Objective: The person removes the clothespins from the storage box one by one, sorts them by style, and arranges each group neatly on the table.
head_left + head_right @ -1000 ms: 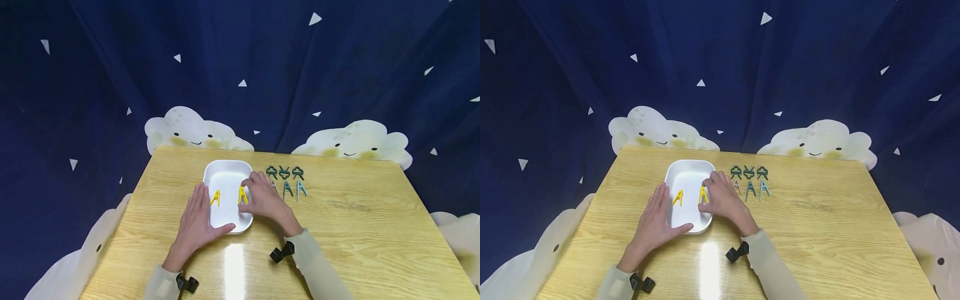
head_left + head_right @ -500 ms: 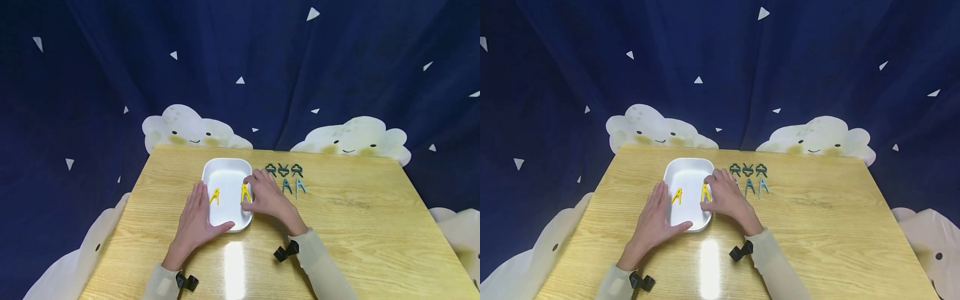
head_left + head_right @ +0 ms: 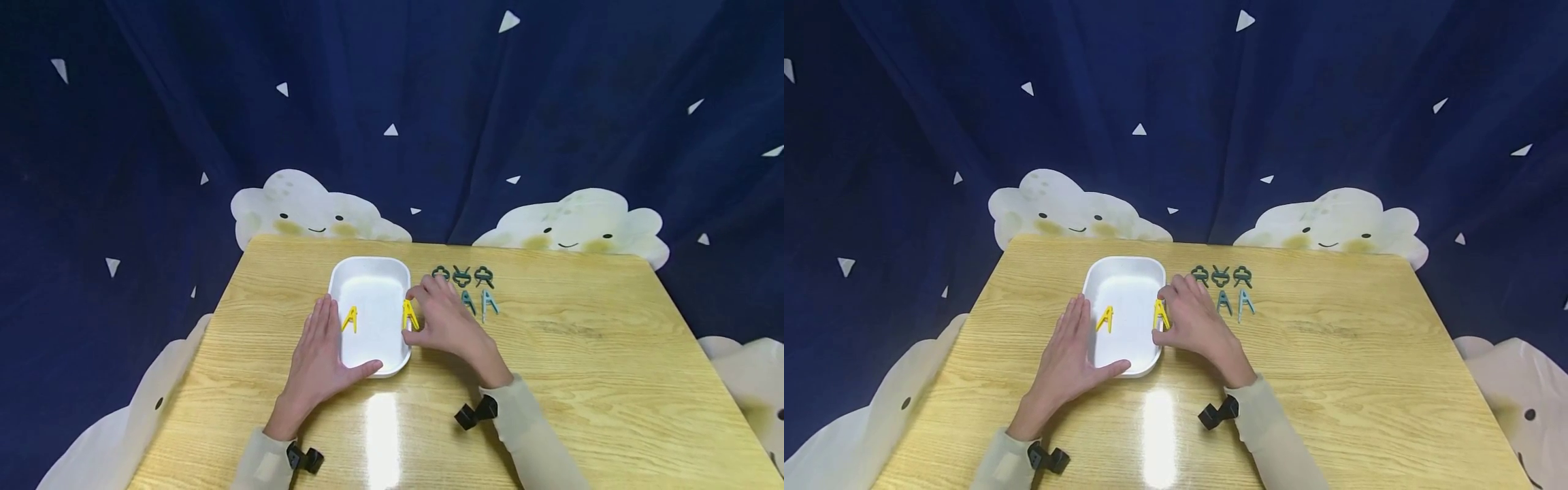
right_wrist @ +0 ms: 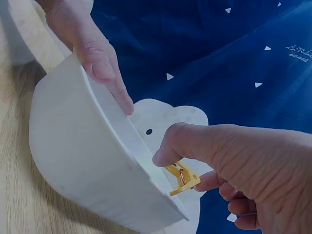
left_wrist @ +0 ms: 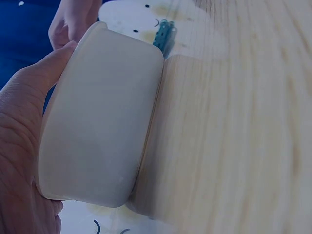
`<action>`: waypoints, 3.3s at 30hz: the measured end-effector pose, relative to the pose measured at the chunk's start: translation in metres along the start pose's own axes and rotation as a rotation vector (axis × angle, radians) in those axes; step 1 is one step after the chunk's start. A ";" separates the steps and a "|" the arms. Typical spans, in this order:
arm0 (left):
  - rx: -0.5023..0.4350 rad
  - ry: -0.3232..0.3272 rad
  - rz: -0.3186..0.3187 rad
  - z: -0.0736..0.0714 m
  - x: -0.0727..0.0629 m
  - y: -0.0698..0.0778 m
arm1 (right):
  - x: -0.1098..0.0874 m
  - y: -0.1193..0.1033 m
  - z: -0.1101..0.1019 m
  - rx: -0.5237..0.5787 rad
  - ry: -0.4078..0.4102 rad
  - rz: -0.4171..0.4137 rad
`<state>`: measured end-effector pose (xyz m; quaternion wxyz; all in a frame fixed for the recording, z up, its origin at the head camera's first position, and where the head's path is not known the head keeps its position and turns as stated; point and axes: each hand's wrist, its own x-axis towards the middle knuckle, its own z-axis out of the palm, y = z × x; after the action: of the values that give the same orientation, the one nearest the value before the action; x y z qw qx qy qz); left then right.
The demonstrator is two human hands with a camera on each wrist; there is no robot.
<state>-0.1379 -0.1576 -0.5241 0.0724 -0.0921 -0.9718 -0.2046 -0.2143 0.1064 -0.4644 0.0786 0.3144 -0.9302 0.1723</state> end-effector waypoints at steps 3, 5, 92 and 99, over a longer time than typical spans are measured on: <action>-0.004 0.001 -0.005 0.000 0.000 0.000 | -0.004 0.004 -0.001 -0.002 0.005 0.003; -0.004 0.003 -0.005 0.000 0.000 0.000 | -0.007 0.007 -0.002 -0.009 0.008 0.005; 0.005 0.011 0.004 0.001 0.001 0.000 | -0.064 0.088 -0.004 -0.064 -0.239 0.270; -0.006 0.011 -0.004 0.001 0.000 0.000 | -0.063 0.088 -0.005 -0.048 -0.225 0.262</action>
<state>-0.1382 -0.1574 -0.5253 0.0771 -0.0893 -0.9709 -0.2082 -0.2177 0.2086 -0.4998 -0.0415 0.2056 -0.9700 0.1225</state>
